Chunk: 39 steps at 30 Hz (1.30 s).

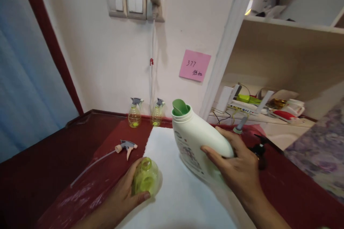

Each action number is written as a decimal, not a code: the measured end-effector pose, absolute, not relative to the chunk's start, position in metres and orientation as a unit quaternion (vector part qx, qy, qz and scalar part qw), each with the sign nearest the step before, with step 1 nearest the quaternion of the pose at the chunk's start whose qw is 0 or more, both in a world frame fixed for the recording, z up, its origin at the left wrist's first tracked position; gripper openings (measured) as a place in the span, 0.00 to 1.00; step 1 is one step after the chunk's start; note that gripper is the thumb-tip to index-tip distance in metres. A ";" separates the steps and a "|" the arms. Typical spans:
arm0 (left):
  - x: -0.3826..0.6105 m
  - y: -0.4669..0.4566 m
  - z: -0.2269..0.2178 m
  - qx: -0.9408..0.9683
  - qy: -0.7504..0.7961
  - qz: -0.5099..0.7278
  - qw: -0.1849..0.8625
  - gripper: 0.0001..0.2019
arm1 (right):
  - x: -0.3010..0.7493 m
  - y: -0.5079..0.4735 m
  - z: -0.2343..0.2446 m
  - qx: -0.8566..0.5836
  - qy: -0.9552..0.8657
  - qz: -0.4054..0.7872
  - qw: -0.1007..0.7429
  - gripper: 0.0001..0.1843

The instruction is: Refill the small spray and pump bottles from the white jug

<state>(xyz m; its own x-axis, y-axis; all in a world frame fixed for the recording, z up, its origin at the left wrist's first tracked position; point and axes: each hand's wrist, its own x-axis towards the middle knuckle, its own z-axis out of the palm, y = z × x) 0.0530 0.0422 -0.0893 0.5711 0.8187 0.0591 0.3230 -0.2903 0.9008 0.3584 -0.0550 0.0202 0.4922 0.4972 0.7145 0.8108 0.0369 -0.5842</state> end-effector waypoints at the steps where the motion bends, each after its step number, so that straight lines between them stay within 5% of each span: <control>1: 0.053 0.043 -0.090 0.758 0.379 0.266 0.460 0.42 | 0.356 -0.048 0.017 -0.667 -0.480 -0.133 0.553 0.33; 9: 0.050 0.044 -0.091 0.751 0.386 0.267 0.465 0.41 | 0.341 0.002 0.000 -0.614 -0.453 -0.056 0.644 0.31; 22: 0.051 0.044 -0.087 0.746 0.388 0.282 0.462 0.47 | 0.362 0.002 -0.010 -0.662 -0.443 -0.023 0.604 0.32; 28: 0.055 0.044 -0.069 0.686 0.365 0.340 0.529 0.44 | 0.361 -0.018 0.001 -0.651 -0.468 -0.110 0.587 0.36; 33: 0.056 0.046 -0.051 0.637 0.361 0.370 0.571 0.44 | 0.343 -0.046 0.012 -0.598 -0.465 -0.180 0.627 0.21; 39: 0.058 0.047 -0.041 0.645 0.360 0.376 0.559 0.41 | 0.303 -0.058 -0.001 -0.572 -0.554 -0.072 0.601 0.12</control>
<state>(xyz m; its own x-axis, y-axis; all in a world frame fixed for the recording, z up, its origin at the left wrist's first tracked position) 0.0580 0.0475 -0.0413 0.4584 0.8849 0.0826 0.0442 -0.1155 0.9923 0.3035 -0.0579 -0.0007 0.3768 0.5470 0.7475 0.7194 0.3356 -0.6082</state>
